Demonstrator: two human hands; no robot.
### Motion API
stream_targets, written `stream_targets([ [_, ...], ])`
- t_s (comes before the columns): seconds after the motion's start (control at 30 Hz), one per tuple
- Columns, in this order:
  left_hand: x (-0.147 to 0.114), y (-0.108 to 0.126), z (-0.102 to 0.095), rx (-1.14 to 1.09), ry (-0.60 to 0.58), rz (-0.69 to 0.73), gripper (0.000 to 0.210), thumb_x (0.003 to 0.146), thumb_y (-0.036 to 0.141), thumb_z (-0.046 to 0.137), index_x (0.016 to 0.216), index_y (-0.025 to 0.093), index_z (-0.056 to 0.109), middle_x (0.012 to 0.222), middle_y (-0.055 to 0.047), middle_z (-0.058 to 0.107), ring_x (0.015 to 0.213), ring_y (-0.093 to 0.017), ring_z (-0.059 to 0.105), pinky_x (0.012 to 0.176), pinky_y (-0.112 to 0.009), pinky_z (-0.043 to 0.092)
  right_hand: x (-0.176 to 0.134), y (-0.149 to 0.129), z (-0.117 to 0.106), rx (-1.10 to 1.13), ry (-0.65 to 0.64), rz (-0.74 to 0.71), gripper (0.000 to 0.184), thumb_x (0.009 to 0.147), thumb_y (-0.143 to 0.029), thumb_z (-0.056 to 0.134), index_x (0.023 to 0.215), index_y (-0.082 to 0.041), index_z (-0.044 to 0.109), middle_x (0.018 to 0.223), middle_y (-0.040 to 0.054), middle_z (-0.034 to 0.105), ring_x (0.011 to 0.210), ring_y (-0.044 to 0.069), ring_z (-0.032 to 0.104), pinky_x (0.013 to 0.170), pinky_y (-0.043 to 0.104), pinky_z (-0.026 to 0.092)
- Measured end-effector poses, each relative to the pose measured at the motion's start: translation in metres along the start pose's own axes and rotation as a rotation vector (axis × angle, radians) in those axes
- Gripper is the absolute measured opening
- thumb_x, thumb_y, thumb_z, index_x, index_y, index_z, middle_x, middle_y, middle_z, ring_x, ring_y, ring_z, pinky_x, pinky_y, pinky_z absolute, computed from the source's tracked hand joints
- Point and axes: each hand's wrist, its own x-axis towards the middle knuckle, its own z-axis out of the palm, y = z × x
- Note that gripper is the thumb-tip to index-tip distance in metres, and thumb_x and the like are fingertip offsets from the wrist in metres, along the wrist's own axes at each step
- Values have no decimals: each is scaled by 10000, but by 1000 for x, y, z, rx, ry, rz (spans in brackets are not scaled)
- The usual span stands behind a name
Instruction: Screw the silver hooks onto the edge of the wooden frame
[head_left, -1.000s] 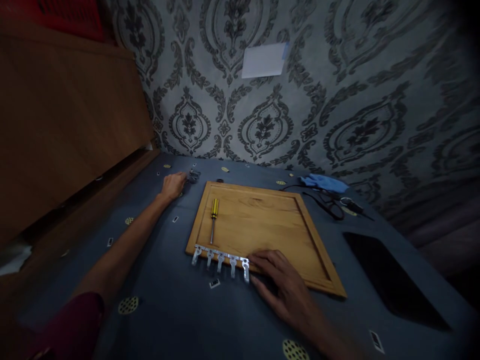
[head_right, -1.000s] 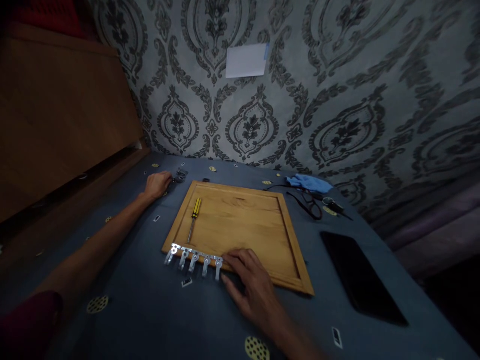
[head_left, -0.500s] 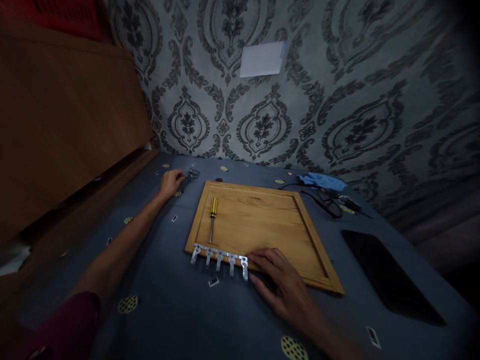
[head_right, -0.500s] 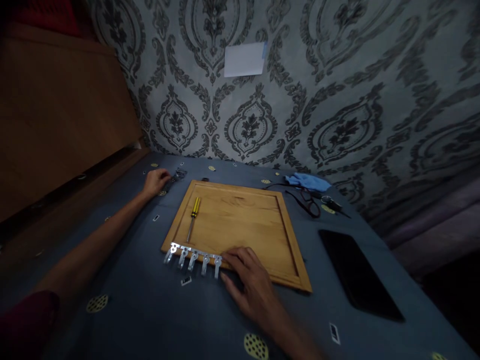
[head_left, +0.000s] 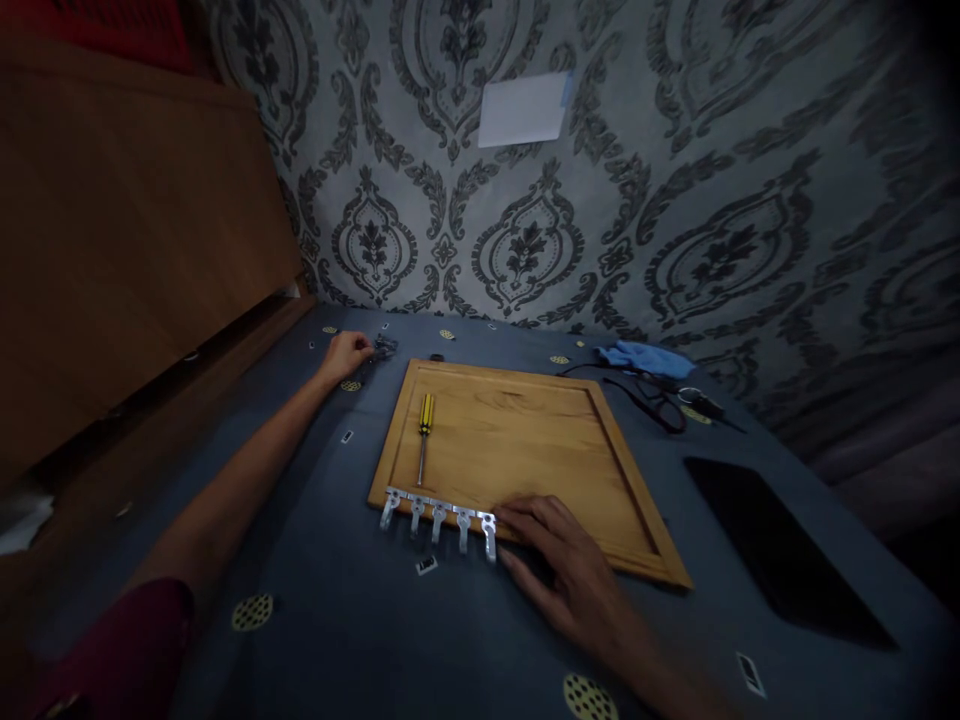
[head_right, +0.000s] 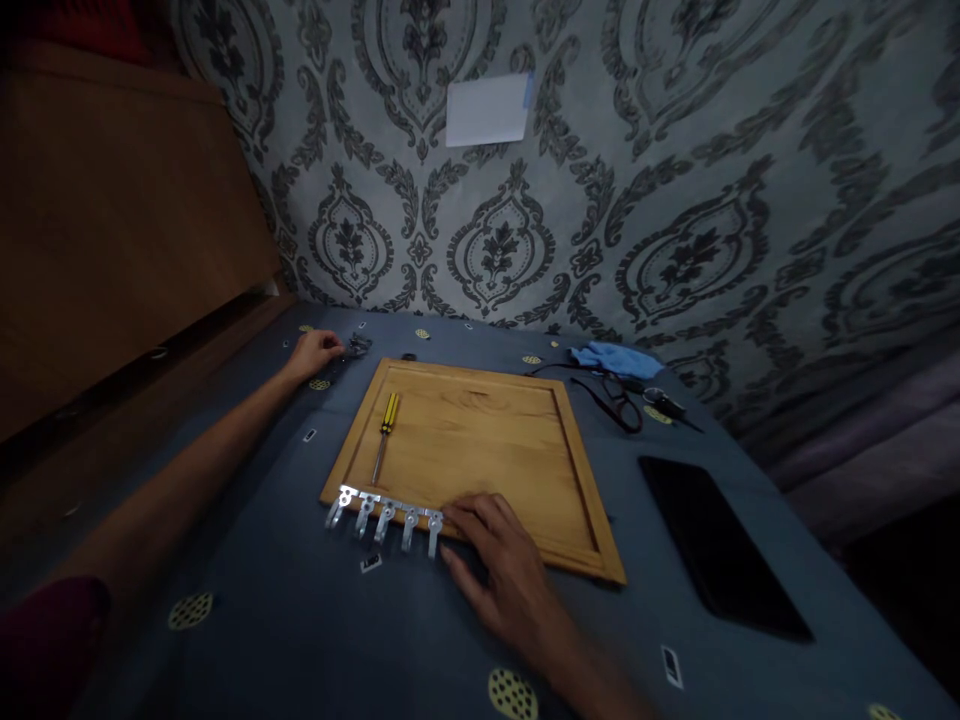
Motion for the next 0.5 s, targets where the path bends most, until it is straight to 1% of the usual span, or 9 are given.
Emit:
stream_targets([
  [0.17, 18, 9, -1, -63, -60, -146, 402, 968, 404, 649, 1287, 162, 605, 1295, -107, 633, 1117, -245, 655, 942, -459, 592, 1, -2, -1, 3, -4, 9, 315, 943, -135, 589, 1246, -213, 630, 1064, 104, 709, 969, 239, 689, 795, 396, 633],
  [0.3, 25, 12, -1, -101, -106, -241, 404, 968, 401, 649, 1292, 165, 601, 1297, -109, 631, 1120, -244, 654, 944, -460, 591, 2, -3, -2, 18, -17, 31, 330, 938, -141, 603, 1255, -227, 637, 1063, 99, 709, 965, 240, 689, 800, 403, 631],
  [0.4, 26, 12, 0, -125, -120, -266, 404, 966, 398, 654, 1292, 166, 601, 1298, -110, 631, 1126, -247, 653, 946, -460, 590, 2, -4, -2, 29, -22, 28, 353, 937, -138, 602, 1276, -235, 628, 1055, 95, 707, 952, 237, 687, 790, 400, 631],
  [0.5, 26, 13, 0, -152, -112, -227, 389, 971, 396, 646, 1287, 173, 606, 1303, -112, 630, 1125, -241, 651, 950, -456, 589, 1, -4, -2, 19, -6, 17, 323, 944, -133, 586, 1253, -220, 622, 1049, 99, 700, 951, 237, 682, 787, 401, 631],
])
